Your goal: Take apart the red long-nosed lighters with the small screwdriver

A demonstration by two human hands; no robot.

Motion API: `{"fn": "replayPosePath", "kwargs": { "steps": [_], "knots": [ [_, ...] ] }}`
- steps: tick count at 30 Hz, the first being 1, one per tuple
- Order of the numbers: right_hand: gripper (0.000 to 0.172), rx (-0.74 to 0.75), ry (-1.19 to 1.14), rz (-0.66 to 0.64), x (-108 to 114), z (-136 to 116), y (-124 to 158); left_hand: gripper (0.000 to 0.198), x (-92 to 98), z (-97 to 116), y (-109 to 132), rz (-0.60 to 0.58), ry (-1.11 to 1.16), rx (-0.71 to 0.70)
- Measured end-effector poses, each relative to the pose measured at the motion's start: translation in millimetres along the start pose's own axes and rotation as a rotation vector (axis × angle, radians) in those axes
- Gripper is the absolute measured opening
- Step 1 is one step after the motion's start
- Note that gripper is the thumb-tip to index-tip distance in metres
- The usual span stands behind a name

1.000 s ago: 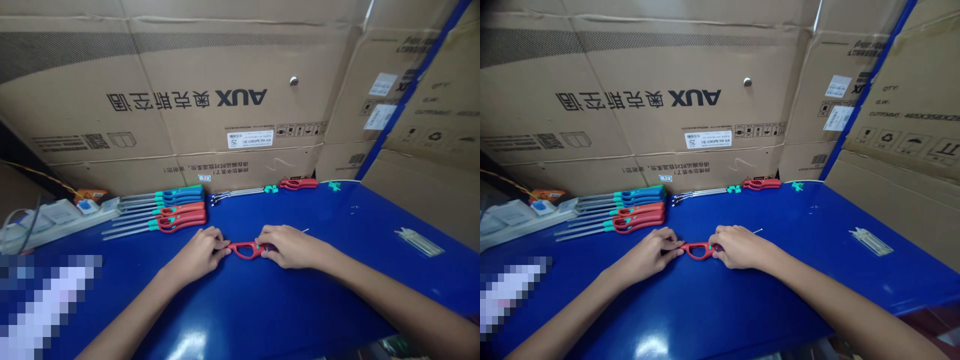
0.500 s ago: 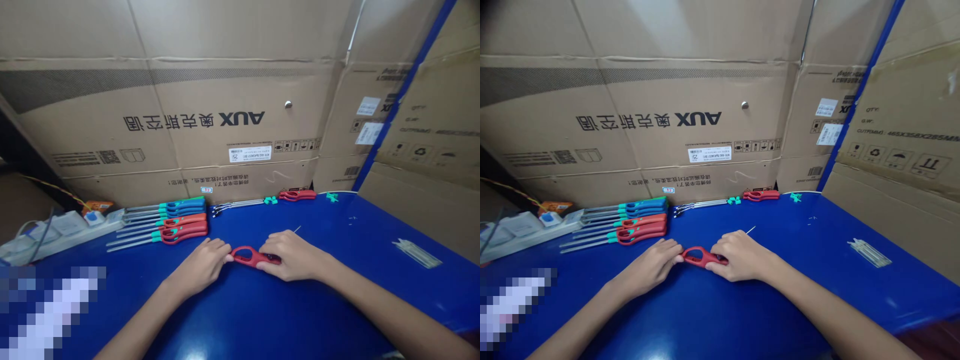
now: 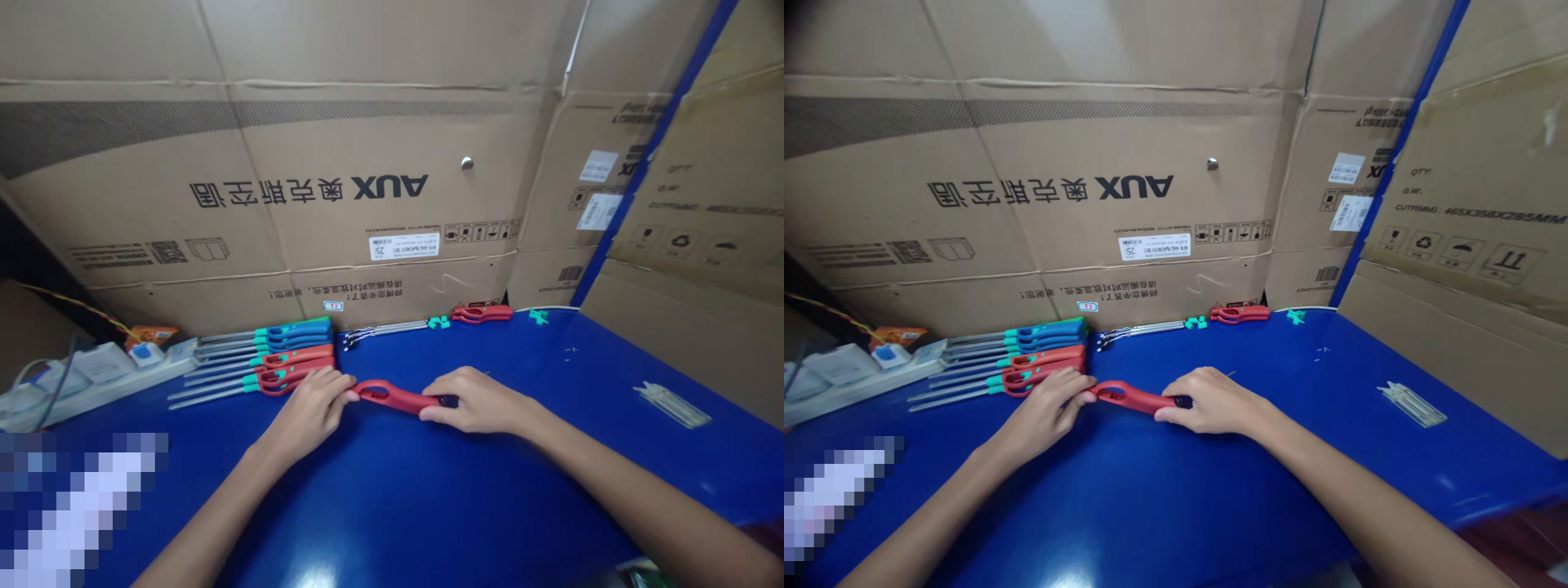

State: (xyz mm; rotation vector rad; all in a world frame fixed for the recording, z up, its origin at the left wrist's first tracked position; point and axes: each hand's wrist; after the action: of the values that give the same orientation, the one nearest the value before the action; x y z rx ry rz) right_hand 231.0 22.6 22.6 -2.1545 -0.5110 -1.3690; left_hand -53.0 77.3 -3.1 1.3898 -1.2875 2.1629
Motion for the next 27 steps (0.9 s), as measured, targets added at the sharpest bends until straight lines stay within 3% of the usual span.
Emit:
{"fn": "replayPosePath", "kwargs": {
  "steps": [7, 10, 12, 15, 18, 21, 27],
  "knots": [
    [0.03, 0.011, 0.075, 0.089, -2.2, 11.0, 0.7, 0.03, -4.6, 0.1, 1.4, 0.097, 0.014, -0.005],
    [0.025, -0.064, 0.055, 0.059, -1.2, 16.5, -0.4, 0.031, -7.0, 1.0, 2.6, 0.116, 0.01, -0.009],
    [0.036, -0.156, 0.019, 0.018, -0.4, 18.1, -0.6, 0.031, -8.6, -1.1, 3.4, 0.145, -0.006, 0.001],
    [0.062, -0.341, -0.073, -0.007, -3.7, 15.5, -0.2, 0.029, -10.9, -6.3, 3.3, 0.285, -0.064, 0.028],
    [0.043, -0.392, -0.154, 0.001, -13.5, 8.7, -0.1, 0.025, -12.7, -7.8, 1.8, 0.435, -0.11, 0.012],
    [0.023, -0.26, -0.122, 0.055, -23.6, 1.6, -1.4, 0.021, -14.5, -3.8, 1.0, 0.487, -0.105, -0.035],
    [0.014, -0.107, 0.009, 0.404, -30.7, -5.2, -4.8, 0.016, -19.9, 6.1, 3.0, 0.482, -0.061, -0.073]
  ]
}}
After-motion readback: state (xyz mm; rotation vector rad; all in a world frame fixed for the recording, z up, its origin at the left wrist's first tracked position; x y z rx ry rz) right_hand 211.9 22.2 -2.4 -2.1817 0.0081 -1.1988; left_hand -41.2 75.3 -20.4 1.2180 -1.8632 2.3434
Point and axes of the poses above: each hand's wrist, its own y-axis away from the middle knuckle, its own x-axis out of the back of the hand, z = x × y, and after that the axes turned 5 degrees about z, right-handed
